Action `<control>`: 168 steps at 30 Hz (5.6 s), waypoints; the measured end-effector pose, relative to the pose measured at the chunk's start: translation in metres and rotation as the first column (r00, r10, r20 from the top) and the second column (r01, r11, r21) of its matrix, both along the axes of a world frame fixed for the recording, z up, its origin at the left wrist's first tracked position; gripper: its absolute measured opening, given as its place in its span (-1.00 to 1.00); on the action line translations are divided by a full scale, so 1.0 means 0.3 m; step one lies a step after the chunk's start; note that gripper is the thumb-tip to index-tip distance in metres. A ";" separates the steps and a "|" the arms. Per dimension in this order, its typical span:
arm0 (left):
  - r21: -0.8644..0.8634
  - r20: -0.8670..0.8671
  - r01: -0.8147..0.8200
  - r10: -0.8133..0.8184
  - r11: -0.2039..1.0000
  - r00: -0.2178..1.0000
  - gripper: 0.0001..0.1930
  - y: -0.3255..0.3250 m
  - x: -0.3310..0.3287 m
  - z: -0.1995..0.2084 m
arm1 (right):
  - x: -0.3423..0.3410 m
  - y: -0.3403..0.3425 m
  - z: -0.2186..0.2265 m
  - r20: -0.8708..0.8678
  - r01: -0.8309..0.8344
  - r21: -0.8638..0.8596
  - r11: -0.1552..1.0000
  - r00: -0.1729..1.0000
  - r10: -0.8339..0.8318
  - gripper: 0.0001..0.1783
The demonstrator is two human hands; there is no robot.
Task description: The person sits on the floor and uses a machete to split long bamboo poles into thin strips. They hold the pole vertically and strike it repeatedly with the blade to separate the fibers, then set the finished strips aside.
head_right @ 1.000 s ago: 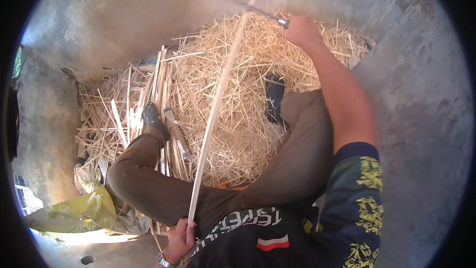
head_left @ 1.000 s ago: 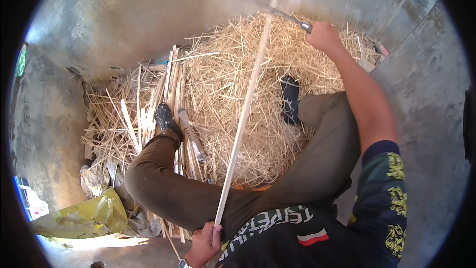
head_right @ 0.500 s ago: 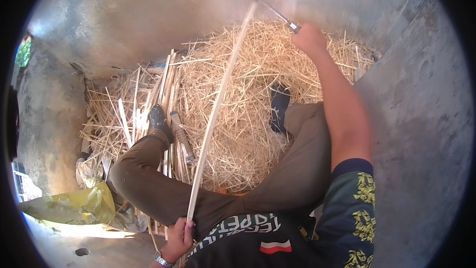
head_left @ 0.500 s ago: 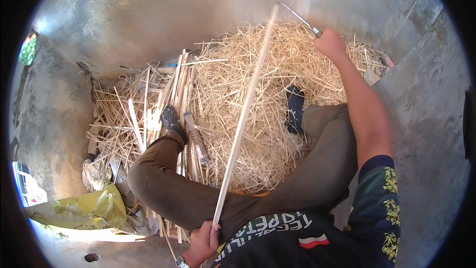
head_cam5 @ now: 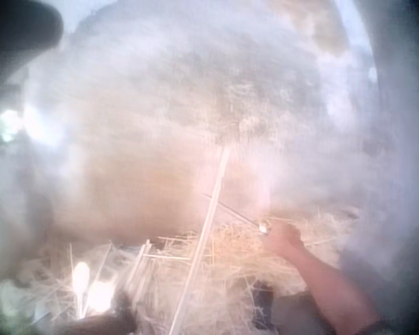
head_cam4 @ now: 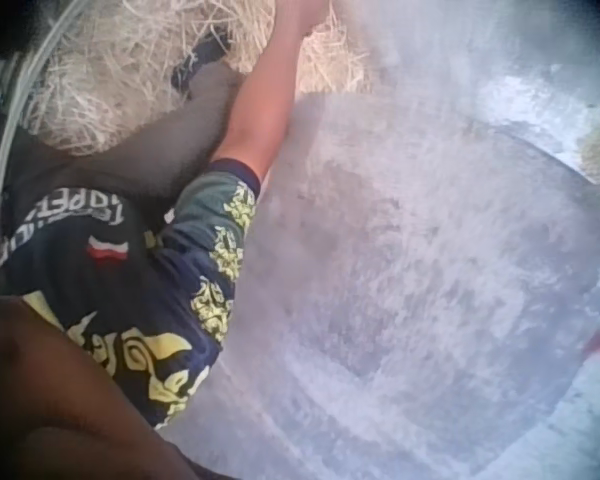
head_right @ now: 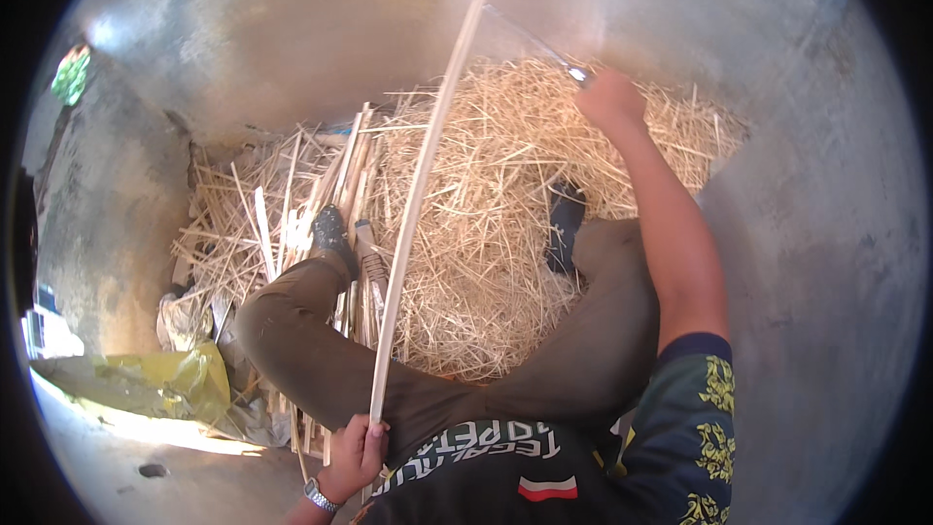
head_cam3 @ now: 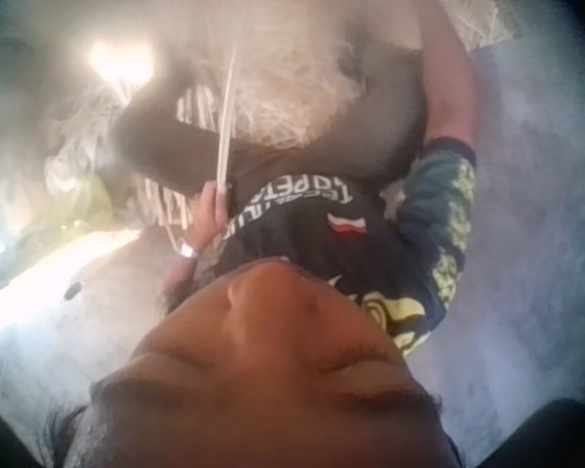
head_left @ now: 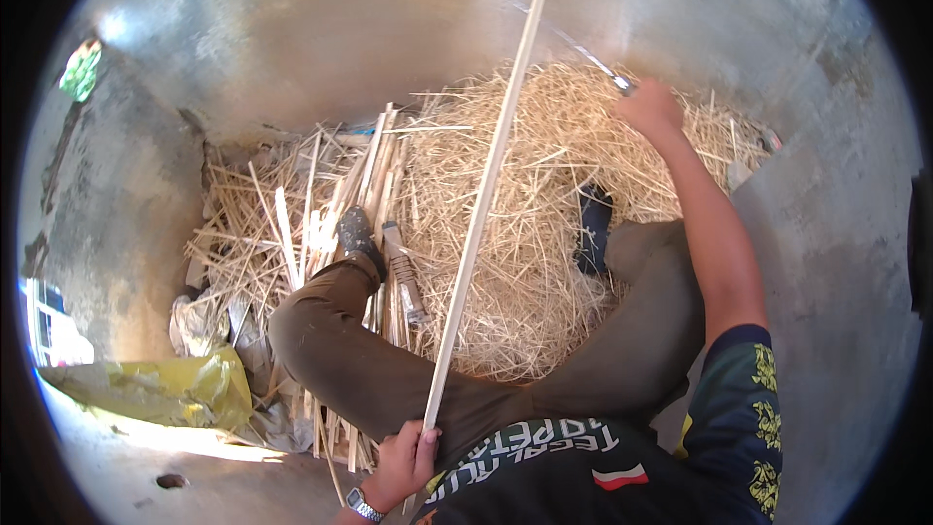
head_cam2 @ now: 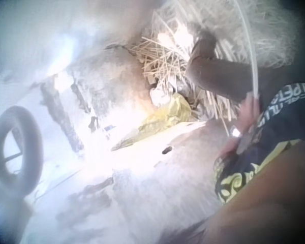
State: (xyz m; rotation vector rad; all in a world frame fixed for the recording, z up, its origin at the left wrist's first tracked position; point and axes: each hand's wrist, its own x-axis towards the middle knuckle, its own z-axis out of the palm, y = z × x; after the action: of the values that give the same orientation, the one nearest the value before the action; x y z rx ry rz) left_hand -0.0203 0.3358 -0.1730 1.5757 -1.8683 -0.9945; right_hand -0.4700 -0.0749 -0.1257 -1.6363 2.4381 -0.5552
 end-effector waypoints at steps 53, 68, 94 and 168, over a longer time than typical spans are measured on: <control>-0.317 -0.343 -0.401 0.290 0.860 0.893 -0.70 -0.624 -0.320 0.126 | 0.402 0.225 0.015 -0.477 -0.894 -0.263 0.364 0.448 0.756 -0.80; -0.349 -0.328 -0.250 0.132 0.903 0.935 -0.70 -0.595 -0.397 0.101 | 0.181 0.075 0.063 -0.420 -0.515 -0.319 0.796 0.829 0.368 -0.79; -0.475 -0.131 -0.174 0.126 0.863 0.983 -0.70 -0.586 -0.375 0.176 | 0.033 0.034 0.000 -0.294 -0.364 -0.336 0.869 0.917 0.270 -0.80; 0.000 -0.370 -0.253 0.235 0.968 0.899 -0.79 -0.556 -0.288 -0.051 | 0.161 0.105 -0.022 -0.566 -0.613 -0.195 0.765 0.708 0.423 -0.83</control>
State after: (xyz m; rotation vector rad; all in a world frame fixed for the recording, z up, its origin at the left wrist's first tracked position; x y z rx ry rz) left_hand -0.1067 0.1689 -0.1882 1.4342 -1.3919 -1.0383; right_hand -0.4216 -0.0433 -0.1324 -2.8209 2.0192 -0.5746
